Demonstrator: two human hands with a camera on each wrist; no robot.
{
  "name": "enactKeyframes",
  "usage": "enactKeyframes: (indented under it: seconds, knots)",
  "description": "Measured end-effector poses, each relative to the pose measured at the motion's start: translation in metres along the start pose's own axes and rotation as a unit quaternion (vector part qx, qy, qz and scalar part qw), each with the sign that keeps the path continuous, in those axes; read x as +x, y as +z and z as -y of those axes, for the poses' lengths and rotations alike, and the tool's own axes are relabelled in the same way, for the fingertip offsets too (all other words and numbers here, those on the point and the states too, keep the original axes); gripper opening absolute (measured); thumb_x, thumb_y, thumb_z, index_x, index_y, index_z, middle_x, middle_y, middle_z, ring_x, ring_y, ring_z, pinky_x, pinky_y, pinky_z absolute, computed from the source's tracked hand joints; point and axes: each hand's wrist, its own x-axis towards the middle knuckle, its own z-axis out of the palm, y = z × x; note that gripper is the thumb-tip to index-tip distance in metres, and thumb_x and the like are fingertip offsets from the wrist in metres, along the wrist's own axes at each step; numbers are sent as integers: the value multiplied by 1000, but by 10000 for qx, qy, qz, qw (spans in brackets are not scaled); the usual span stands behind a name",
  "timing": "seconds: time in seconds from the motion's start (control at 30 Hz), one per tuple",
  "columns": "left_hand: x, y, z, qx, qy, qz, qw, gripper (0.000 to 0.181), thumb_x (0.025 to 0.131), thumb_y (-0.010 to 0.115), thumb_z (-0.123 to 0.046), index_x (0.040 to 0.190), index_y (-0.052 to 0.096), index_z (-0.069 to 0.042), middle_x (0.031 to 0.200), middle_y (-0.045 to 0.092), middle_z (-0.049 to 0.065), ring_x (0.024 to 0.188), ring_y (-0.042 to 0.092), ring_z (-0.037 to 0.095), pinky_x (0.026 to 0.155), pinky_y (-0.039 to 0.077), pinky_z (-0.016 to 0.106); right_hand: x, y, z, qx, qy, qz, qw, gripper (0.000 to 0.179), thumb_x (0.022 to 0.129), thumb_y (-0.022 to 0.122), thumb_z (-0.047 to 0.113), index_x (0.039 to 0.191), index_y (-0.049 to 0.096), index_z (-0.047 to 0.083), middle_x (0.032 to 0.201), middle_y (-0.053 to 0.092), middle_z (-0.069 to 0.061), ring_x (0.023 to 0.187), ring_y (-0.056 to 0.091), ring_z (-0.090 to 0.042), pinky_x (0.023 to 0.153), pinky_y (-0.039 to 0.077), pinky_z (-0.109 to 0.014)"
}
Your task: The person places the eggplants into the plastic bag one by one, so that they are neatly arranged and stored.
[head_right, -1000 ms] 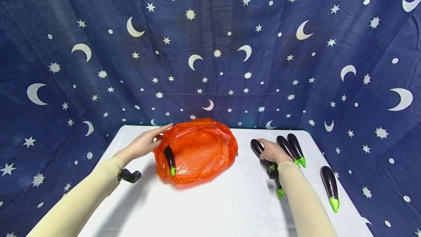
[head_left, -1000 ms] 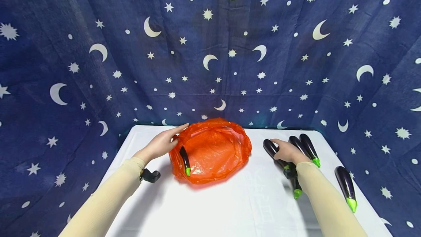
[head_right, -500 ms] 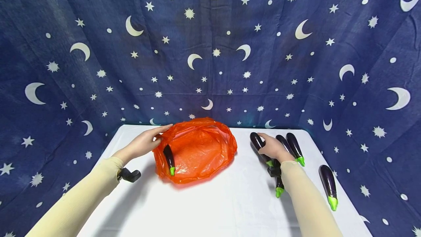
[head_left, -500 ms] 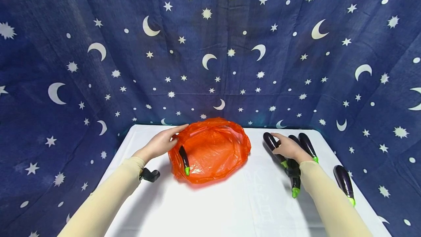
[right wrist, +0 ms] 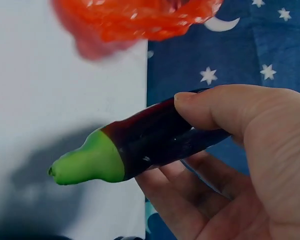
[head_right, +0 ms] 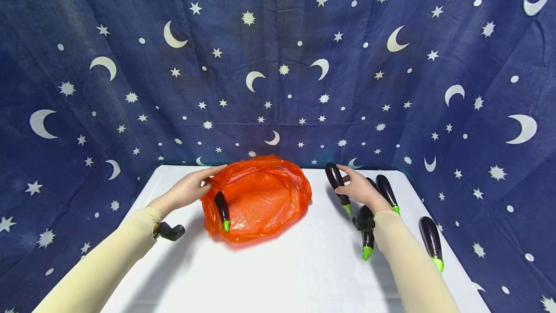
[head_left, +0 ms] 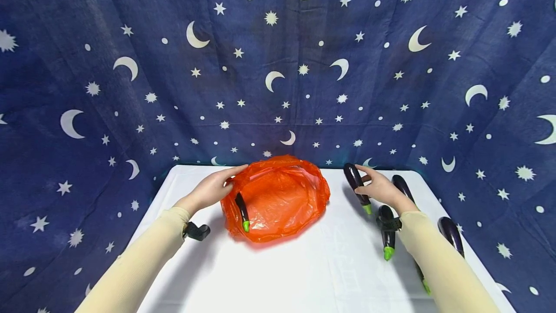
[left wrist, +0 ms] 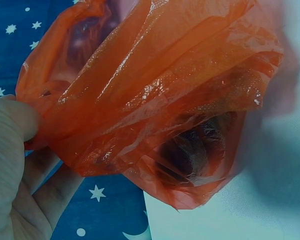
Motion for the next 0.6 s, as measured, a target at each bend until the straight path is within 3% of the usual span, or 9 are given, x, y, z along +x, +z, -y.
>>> enactKeyframes:
  seconds: [0.27,0.6]
  knots:
    - [0,-1,-1,-18,7,26,10000,67,91,55,4,153,51,-20,147,57,4,126,59,24,107,46,45,-8,3,19,961,-467,261,9939,85,91,73,7,162,26,8,130,56,-31,99,69,-30,80,60,-41]
    - [2,0,-5,-93,18,48,9999,67,91,55,6,153,51,-19,146,58,5,123,61,24,106,48,44,-14,22,46,1268,-790,1015,9836,85,88,75,4,161,34,13,124,62,-24,97,70,-31,82,60,-42]
